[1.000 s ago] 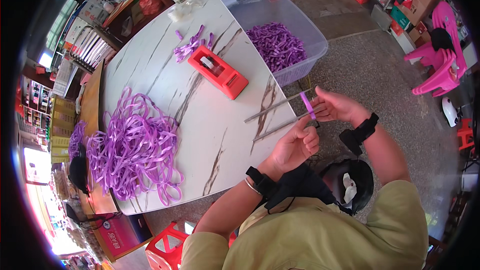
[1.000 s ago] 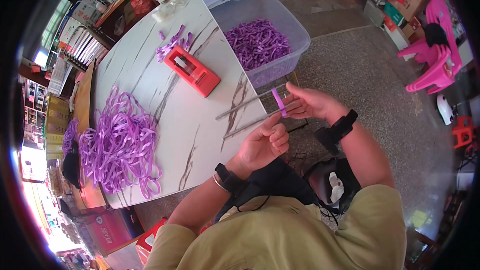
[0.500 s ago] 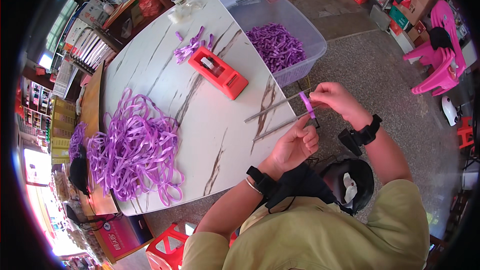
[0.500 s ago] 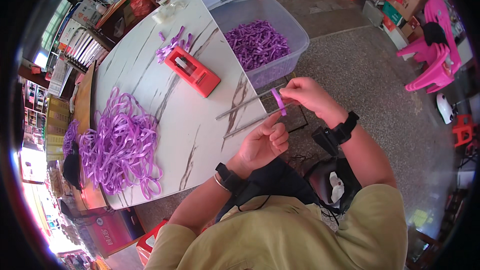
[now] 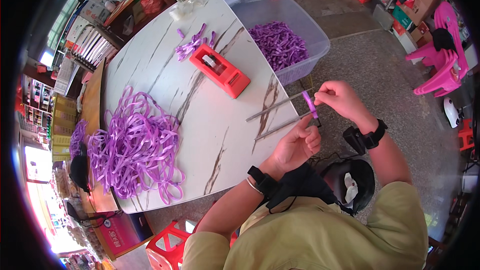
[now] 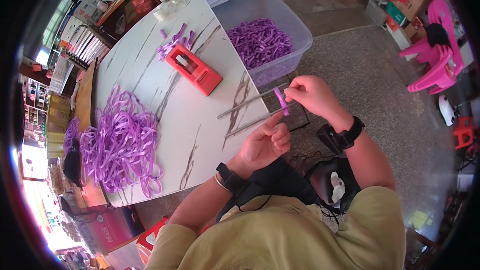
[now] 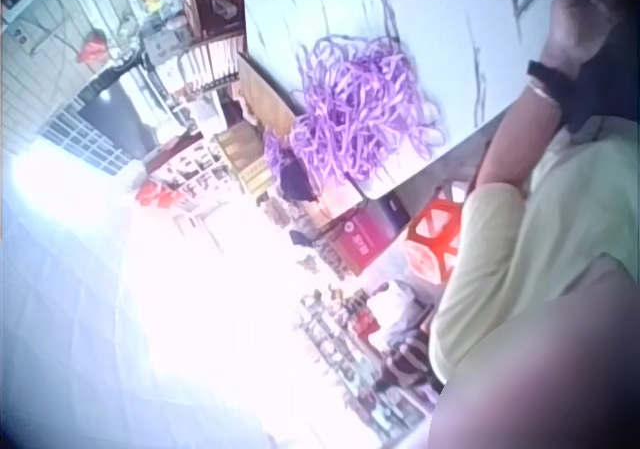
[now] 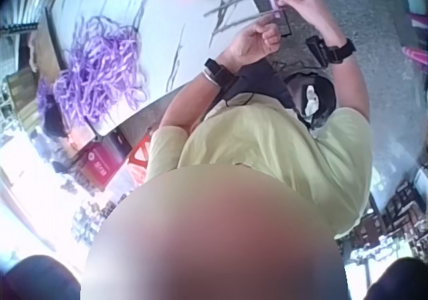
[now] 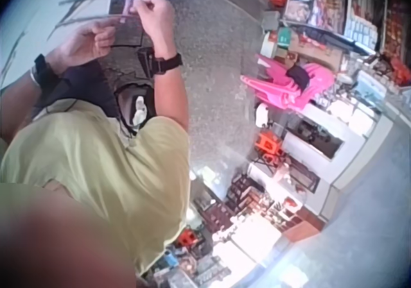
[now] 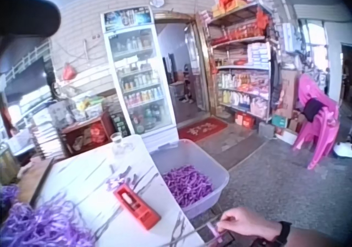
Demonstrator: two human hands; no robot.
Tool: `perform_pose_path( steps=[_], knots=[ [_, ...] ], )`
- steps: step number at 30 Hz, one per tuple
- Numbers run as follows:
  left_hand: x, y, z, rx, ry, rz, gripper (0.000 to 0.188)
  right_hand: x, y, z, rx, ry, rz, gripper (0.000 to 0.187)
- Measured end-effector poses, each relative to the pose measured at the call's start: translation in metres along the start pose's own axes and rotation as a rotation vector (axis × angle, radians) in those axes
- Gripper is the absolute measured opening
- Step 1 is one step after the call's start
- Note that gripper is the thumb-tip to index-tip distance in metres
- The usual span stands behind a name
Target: Measuring, cutting, and organizing purple plastic ribbons into a storage container.
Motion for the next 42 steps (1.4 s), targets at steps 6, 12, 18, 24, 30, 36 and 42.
perform_pose_path(
  steps=[6,12,18,24,30,36,42],
  knots=[
    [-0.002,0.0,0.0,-0.001,0.01,-0.036,0.045,0.006,0.004,-0.015,-0.118,0.156,0.114,0.015],
    [-0.005,0.001,0.0,0.004,0.017,-0.034,0.053,0.005,0.004,-0.034,-0.282,0.364,0.194,0.019],
    [-0.005,0.001,-0.001,0.007,0.03,-0.056,0.057,-0.01,0.011,-0.071,-0.34,0.661,0.307,0.017],
    [-0.003,0.001,-0.001,0.026,0.039,-0.018,0.058,-0.039,0.018,-0.081,-0.369,0.948,0.293,0.015],
    [-0.003,0.002,0.0,0.032,0.029,0.019,0.056,-0.071,0.034,-0.126,-0.159,1.277,0.592,0.016],
    [-0.003,0.001,-0.001,0.021,0.03,0.006,0.056,-0.09,0.032,-0.103,-0.145,1.478,0.573,0.021],
    [-0.004,0.002,-0.001,0.027,0.036,0.01,0.057,-0.087,0.024,-0.1,-0.073,1.422,0.64,0.022]
  ],
)
Point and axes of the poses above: each hand's wrist, its own y-axis towards the middle knuckle, its own x-axis out of the back of the hand, z = x × y, the point moved 3 cm from there along y, towards the middle knuckle, and after that the axes turned 8 degrees about z, right-handed, at the moved point
